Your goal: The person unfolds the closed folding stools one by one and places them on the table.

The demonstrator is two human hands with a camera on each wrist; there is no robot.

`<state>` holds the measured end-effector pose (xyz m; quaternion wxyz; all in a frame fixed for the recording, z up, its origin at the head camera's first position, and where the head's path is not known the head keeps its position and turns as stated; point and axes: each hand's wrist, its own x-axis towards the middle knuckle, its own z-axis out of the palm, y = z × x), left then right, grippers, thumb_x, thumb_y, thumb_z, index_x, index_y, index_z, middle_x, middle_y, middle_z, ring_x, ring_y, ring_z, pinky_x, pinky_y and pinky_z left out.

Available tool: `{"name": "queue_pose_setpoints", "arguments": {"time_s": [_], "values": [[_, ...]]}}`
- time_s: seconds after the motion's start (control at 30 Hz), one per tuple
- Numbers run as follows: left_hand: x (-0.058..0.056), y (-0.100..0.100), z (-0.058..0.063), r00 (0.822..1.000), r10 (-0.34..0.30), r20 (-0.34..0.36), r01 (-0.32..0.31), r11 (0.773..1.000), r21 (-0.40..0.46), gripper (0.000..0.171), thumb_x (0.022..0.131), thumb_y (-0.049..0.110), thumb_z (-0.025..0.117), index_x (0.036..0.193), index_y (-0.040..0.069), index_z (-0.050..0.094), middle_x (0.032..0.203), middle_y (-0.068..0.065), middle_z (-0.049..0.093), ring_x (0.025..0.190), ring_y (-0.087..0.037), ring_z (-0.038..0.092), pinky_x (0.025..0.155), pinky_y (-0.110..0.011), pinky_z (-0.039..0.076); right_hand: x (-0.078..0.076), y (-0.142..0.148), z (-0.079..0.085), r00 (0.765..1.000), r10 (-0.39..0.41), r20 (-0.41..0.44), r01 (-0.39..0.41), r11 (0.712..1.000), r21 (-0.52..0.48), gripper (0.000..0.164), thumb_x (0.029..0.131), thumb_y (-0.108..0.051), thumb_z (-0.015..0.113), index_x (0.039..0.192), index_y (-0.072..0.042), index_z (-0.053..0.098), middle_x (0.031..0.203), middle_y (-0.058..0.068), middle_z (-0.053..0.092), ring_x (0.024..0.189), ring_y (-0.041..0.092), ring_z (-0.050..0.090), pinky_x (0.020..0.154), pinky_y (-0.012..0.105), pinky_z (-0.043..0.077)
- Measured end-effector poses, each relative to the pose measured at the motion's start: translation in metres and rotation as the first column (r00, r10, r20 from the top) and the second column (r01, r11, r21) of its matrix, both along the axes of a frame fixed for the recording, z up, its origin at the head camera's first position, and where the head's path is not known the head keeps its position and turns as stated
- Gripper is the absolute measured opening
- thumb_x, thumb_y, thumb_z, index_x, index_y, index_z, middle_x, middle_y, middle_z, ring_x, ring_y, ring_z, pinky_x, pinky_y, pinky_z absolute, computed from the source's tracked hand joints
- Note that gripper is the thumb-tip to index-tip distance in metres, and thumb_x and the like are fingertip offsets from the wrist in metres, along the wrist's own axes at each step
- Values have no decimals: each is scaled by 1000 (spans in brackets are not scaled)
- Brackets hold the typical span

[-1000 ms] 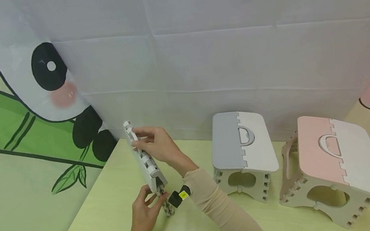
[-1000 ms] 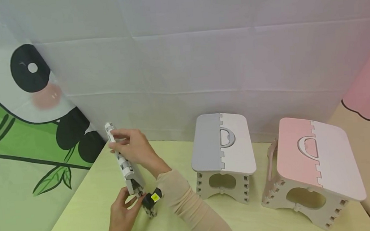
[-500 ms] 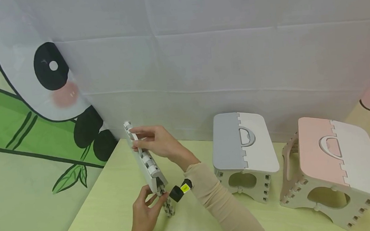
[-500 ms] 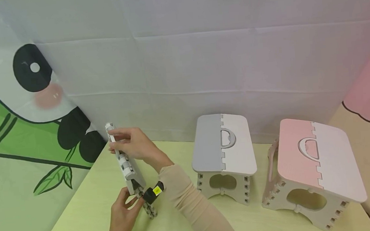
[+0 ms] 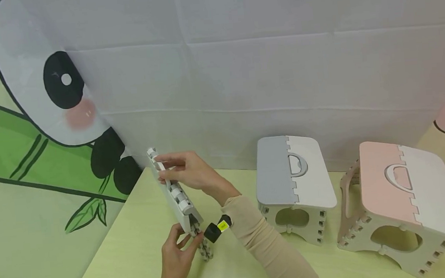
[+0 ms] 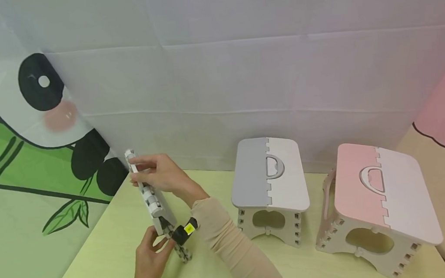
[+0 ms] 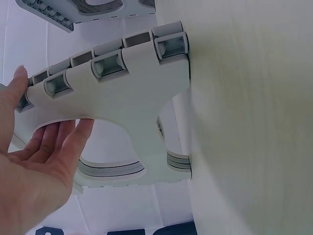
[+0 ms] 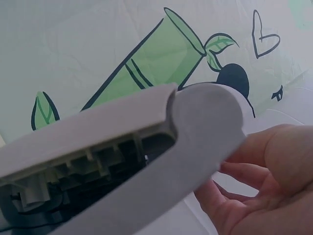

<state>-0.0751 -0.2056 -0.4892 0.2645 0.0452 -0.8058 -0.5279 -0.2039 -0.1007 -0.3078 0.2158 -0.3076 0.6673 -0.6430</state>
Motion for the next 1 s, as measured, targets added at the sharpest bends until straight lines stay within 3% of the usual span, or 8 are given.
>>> {"name": "queue_pose_setpoints", "arguments": {"time_s": [0.37,0.6,0.8,1.0], "values": [[2,1,-2,1000,-16,25,15,1000,19,44,81,6,88,117,7,63,111,-3,71,104,-14,67,90,-30,59,-3,2,-2,1000,20,22,-20,1000,-13,44,96,-11,74,139,-17,66,122,-1,68,98,12,69,85,29,56],[3,0,-4,998,-19,59,19,1000,-1,50,81,10,89,122,8,60,116,-5,70,107,-25,68,91,-38,59,-4,2,-4,1000,26,16,-26,1000,-10,44,96,-11,75,139,-17,66,122,-1,68,98,13,69,85,29,56],[3,0,-3,998,-13,65,13,1000,2,52,80,10,90,123,11,60,117,-4,70,107,-27,67,91,-41,59,-4,4,-4,1000,27,13,-27,1000,-8,44,97,-14,74,140,-19,65,124,-1,68,99,13,69,86,31,56],[2,1,-3,999,-8,52,8,1000,-11,52,79,10,90,122,11,61,117,-3,71,107,-26,68,90,-40,60,-3,9,-2,999,25,-38,-25,1000,1,44,99,-16,72,142,-22,63,133,6,66,105,12,68,92,35,56]]}}
